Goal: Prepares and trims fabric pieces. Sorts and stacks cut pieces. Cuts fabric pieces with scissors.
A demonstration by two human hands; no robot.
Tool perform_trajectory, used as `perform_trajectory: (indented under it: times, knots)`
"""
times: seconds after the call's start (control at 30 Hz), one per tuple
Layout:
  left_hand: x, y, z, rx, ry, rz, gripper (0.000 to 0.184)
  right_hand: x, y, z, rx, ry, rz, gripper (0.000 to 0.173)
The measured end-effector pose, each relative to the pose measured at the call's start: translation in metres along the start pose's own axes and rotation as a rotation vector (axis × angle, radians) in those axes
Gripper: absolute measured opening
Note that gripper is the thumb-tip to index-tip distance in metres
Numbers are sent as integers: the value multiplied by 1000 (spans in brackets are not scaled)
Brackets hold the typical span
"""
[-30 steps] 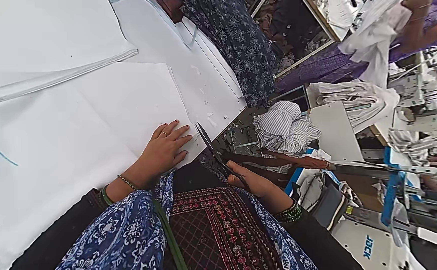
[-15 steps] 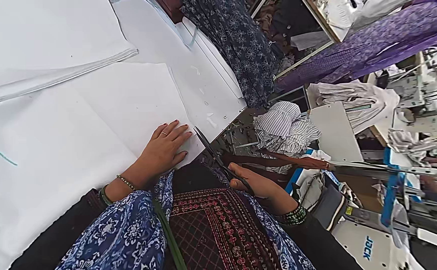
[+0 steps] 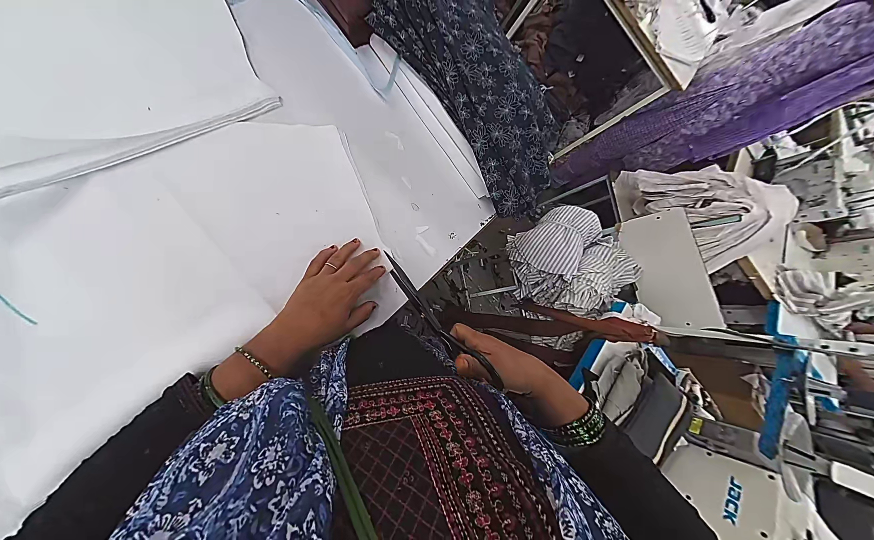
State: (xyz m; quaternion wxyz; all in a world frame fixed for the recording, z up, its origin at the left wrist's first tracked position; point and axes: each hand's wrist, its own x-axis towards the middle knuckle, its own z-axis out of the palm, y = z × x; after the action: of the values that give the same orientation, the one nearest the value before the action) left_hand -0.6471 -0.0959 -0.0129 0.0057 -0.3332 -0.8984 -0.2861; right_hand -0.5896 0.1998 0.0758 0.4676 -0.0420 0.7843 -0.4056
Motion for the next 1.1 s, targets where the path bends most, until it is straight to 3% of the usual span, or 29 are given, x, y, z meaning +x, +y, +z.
perform_trajectory:
  times: [0.2,0.57,0.77,0.93,1.1]
  knots:
    - [-1,1,0,13,-28,-2,48,1,-13,4,-20,27,50,75]
    - [-1,0,0,29,-23,9,50,3,-14,5,-43,61,72,73]
    - [0,2,0,60,-59,19,52,5,-19,14,-60,110,127,54]
    - [1,3,-2,72,-88,9,53,6,-8,21,-50,201,58,42]
    - [1,3,-3,75,-94,14,52,4,-7,15,-35,161,88,48]
